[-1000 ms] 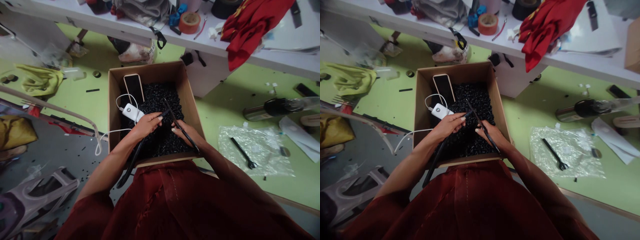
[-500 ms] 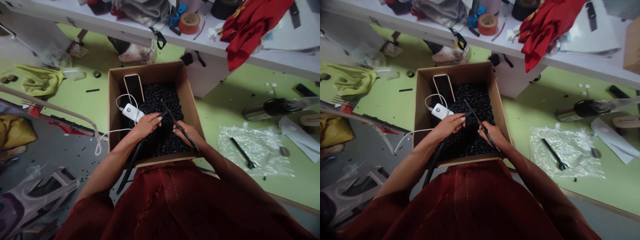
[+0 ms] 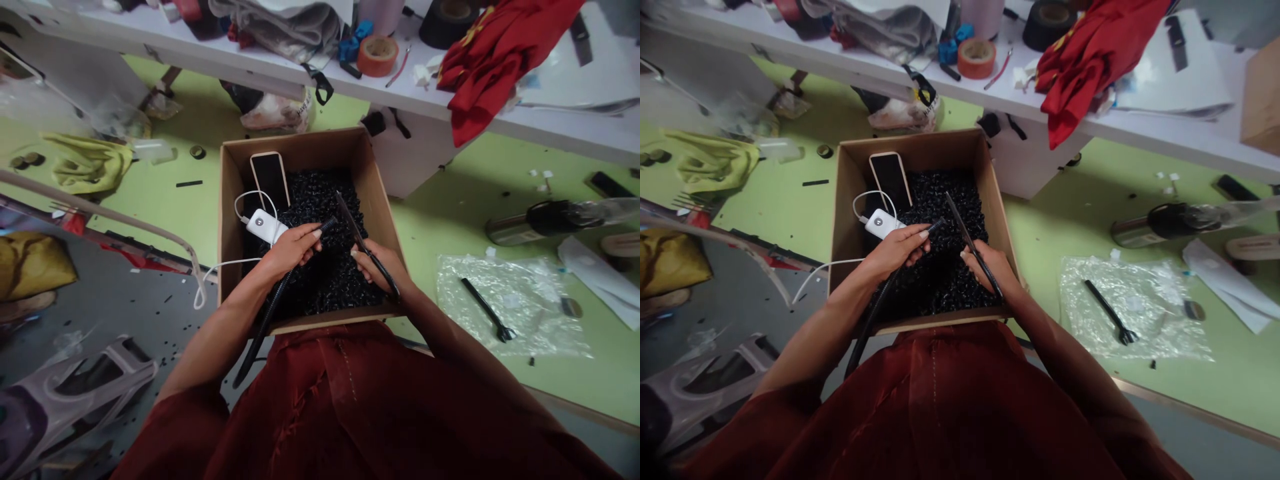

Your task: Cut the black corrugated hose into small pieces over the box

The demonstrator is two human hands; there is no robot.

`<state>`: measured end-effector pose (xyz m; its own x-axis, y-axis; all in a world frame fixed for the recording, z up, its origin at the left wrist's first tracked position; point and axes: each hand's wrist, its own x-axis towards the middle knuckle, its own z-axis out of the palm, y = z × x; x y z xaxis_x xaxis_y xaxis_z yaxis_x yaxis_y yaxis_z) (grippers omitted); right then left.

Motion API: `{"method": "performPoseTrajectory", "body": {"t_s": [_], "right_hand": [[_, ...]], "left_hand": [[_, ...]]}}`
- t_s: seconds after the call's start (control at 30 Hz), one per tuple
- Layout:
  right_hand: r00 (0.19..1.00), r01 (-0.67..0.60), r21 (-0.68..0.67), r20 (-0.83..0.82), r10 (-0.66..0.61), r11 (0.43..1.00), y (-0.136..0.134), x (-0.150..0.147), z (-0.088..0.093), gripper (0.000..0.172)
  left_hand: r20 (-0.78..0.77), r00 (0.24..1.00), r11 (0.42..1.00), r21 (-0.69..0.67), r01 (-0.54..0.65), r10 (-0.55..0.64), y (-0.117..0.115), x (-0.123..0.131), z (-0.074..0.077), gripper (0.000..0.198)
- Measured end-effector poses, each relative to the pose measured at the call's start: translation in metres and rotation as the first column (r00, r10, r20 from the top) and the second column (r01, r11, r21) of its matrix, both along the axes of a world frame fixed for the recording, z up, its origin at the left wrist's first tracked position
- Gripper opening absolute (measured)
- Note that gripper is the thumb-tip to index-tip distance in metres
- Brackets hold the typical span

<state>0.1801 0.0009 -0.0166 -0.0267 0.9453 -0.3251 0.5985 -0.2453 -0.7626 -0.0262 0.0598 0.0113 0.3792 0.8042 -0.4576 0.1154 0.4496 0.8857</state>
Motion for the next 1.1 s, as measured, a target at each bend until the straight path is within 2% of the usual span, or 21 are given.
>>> {"method": "performPoseTrajectory", "body": {"t_s": [0.13,0.33,0.53,0.7,0.83,0.93,1.1], "right_hand": [[1.000,-0.016,-0.003,-0.019,0.016,1.000,-0.001,0.002,0.006,0.027],[0.996,-0.082,-0.006,0.040,0.082,0.997,-0.001,0.003,0.002,0.034],[0.981,-0.160,0.097,0.129,0.147,0.982,0.000,0.006,-0.006,0.044],[0.987,-0.119,0.082,0.120,0.109,0.989,-0.001,0.007,-0.009,0.049],[0.990,-0.086,0.061,0.118,0.078,0.994,-0.001,0.008,-0.014,0.046],[0.990,-0.083,0.047,0.119,0.077,0.995,0.000,0.009,-0.015,0.044],[0.992,-0.072,0.050,0.108,0.066,0.996,0.001,0.007,-0.012,0.041]], "left_hand": [[0.069,0.997,0.999,-0.034,-0.017,0.019,0.001,-0.003,0.001,0.030],[0.061,0.996,0.998,0.006,-0.060,0.060,0.004,-0.005,0.001,0.027],[0.067,0.991,0.994,-0.009,-0.112,0.112,0.006,-0.007,0.004,0.024],[0.173,0.985,0.999,-0.037,-0.006,0.012,0.005,-0.013,0.007,0.015],[0.243,0.969,0.997,-0.050,0.050,-0.036,0.004,-0.015,0.007,0.024],[0.250,0.968,0.997,-0.065,0.039,-0.021,0.003,-0.015,0.006,0.034],[0.222,0.975,0.998,-0.057,-0.006,0.019,0.005,-0.015,0.004,0.038]]}}
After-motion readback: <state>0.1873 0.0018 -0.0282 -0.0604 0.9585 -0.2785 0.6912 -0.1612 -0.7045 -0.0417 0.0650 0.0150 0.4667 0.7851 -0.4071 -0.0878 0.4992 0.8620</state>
